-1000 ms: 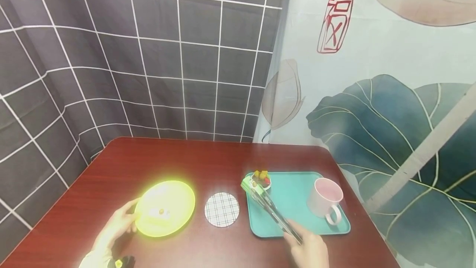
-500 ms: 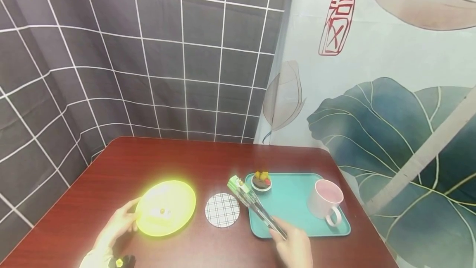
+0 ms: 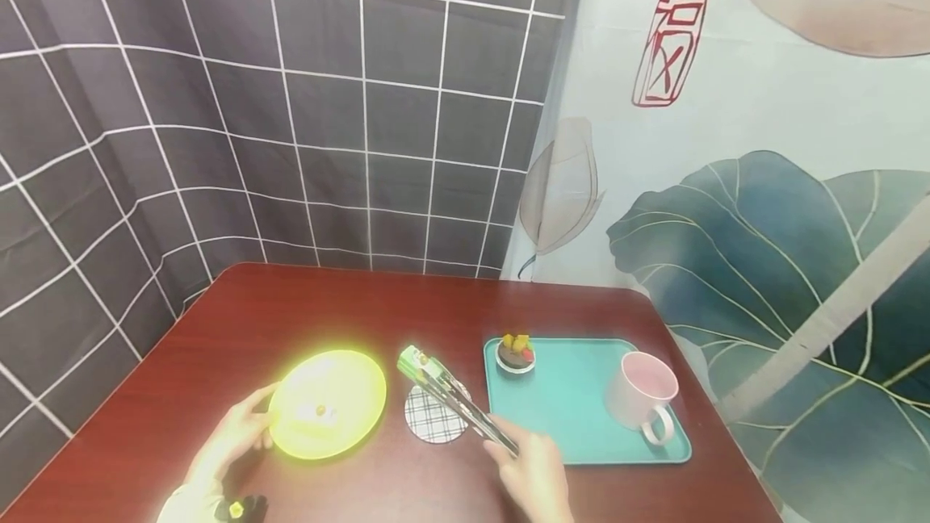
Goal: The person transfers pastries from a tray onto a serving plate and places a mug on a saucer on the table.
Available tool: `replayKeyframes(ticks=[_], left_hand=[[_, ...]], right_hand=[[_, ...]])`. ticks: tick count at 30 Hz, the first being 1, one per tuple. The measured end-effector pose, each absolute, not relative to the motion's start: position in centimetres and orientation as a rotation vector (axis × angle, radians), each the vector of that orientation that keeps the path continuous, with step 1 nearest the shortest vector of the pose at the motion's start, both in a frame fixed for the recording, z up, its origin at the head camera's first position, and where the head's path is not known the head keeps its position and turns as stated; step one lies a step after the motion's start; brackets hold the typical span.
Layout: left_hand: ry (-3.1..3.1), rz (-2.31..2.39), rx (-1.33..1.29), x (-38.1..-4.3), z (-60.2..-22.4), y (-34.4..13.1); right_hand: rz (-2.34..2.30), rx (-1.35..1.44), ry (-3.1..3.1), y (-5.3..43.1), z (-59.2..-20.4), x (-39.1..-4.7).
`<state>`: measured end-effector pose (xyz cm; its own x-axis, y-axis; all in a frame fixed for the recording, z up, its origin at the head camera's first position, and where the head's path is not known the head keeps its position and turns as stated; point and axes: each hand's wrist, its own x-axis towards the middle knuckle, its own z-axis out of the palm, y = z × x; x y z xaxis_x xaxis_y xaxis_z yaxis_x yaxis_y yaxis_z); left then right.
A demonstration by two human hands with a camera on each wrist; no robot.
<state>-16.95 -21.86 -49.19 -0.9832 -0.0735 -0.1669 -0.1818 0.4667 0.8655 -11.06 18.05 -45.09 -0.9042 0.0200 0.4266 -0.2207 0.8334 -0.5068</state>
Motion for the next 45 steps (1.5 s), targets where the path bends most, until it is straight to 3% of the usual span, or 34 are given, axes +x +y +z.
replayKeyframes(ticks=[45], left_hand=[[2.602,1.571,-0.251,-16.8,-49.1,-21.8]], right_hand=[[0.568,0.528,-2.694,10.4,-46.2,-13.0]])
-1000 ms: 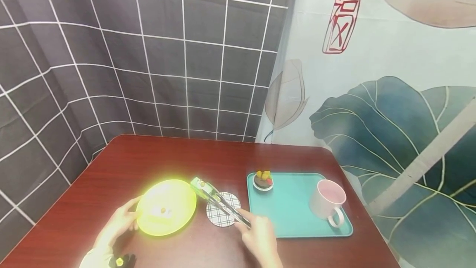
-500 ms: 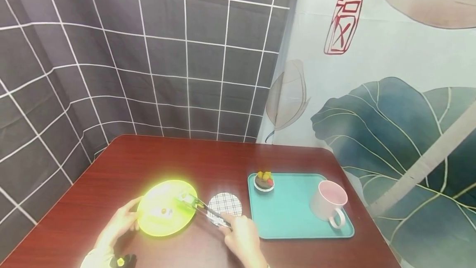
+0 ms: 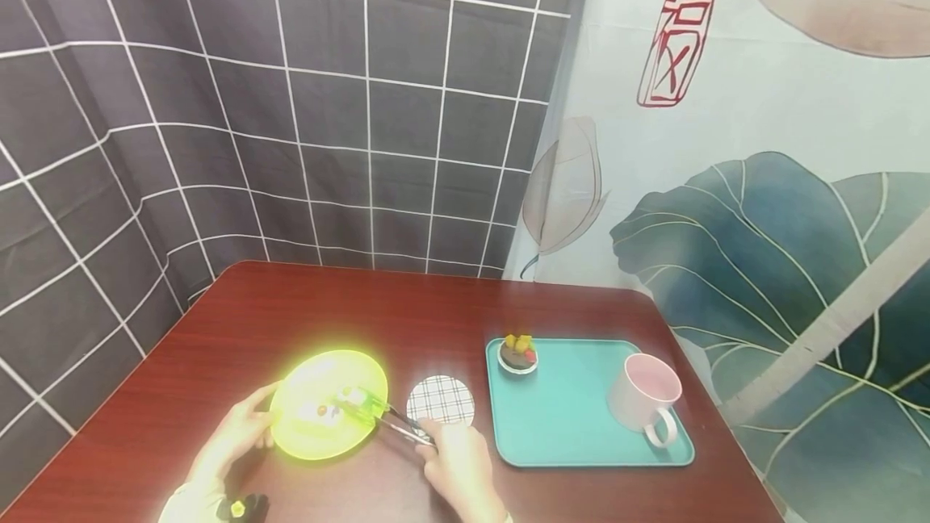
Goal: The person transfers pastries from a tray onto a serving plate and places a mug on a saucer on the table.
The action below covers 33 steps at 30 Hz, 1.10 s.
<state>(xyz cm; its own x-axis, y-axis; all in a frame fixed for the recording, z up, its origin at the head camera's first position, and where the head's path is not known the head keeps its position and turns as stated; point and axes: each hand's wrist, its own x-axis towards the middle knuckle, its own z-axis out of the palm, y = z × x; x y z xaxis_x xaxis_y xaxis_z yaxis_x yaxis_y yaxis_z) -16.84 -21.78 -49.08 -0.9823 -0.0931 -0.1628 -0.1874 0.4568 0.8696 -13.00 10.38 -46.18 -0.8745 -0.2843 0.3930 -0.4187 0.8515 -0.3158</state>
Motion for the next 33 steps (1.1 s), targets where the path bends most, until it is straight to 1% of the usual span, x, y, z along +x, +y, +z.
replayKeyframes(ticks=[14,33], left_hand=[[2.606,1.591,-0.261,-16.9,-49.0,-21.6],[2.601,1.570,-0.238,-16.8,-48.9,-21.7]], right_hand=[[0.523,0.535,-2.699,10.0,-45.5,-12.6],[0.655,0.474,-2.740,11.0,-44.7,-12.0]])
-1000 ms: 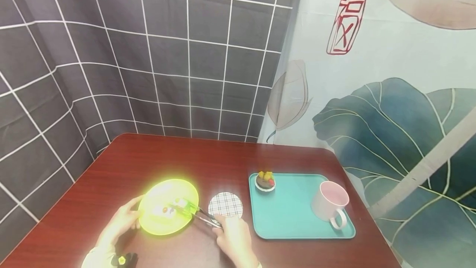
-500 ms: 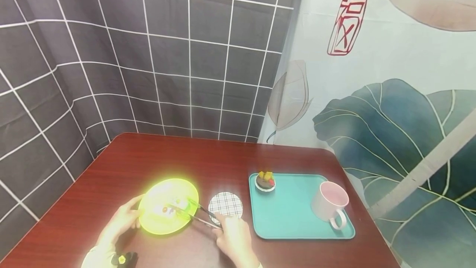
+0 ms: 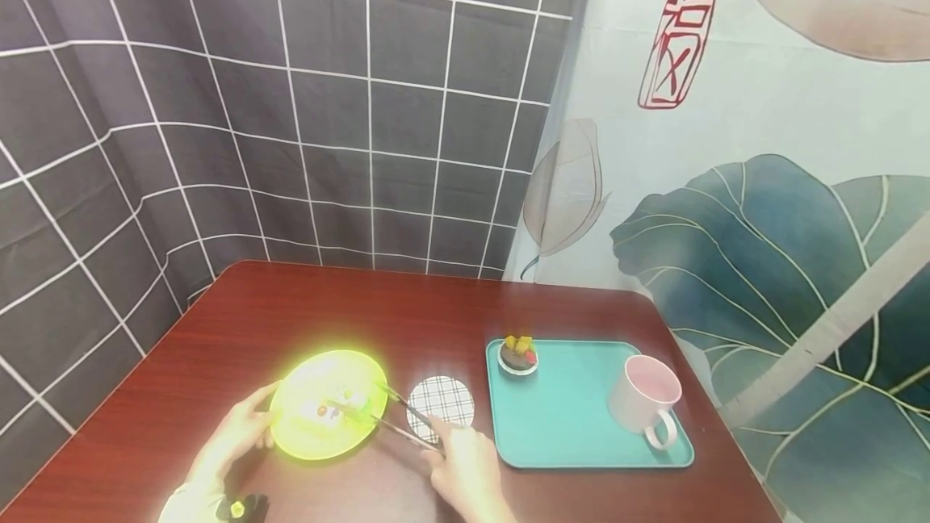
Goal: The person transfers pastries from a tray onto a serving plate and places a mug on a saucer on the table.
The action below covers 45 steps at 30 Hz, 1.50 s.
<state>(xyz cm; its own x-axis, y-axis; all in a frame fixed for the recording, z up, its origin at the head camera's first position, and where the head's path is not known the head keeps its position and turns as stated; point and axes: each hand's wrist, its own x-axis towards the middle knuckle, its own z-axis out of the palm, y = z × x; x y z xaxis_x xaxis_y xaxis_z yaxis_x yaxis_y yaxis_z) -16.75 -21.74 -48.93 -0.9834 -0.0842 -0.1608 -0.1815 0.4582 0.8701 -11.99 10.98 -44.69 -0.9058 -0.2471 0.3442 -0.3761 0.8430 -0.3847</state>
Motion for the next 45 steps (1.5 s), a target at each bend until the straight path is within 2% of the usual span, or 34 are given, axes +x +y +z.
replayKeyframes(ticks=[13,45], left_hand=[[2.605,1.543,-0.243,-16.7,-49.1,-21.9],[2.606,1.560,-0.233,-16.8,-49.2,-21.7]], right_hand=[[0.719,0.329,-2.713,12.9,-43.5,-10.9],[0.779,-0.129,-2.516,19.3,-44.5,-10.7]])
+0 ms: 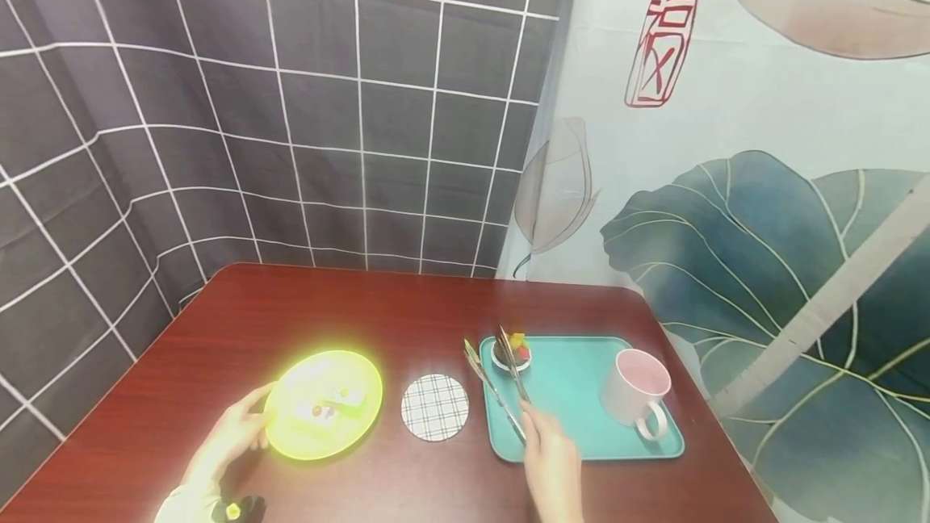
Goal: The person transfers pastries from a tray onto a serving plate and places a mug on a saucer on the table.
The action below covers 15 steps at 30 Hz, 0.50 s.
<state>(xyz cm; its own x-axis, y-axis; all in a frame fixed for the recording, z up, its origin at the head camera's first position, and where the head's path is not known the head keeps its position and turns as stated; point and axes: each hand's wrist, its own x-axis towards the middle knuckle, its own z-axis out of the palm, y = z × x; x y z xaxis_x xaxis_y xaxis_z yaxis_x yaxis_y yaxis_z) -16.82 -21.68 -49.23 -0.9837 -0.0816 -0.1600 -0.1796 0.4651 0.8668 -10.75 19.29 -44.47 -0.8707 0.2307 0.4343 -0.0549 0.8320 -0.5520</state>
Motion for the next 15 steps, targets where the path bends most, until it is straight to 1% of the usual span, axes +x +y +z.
replayKeyframes(ticks=[15], left_hand=[[2.590,1.559,-0.241,-16.8,-49.1,-21.7]], right_hand=[[0.893,-0.400,-2.661,22.0,-44.4,-10.7]])
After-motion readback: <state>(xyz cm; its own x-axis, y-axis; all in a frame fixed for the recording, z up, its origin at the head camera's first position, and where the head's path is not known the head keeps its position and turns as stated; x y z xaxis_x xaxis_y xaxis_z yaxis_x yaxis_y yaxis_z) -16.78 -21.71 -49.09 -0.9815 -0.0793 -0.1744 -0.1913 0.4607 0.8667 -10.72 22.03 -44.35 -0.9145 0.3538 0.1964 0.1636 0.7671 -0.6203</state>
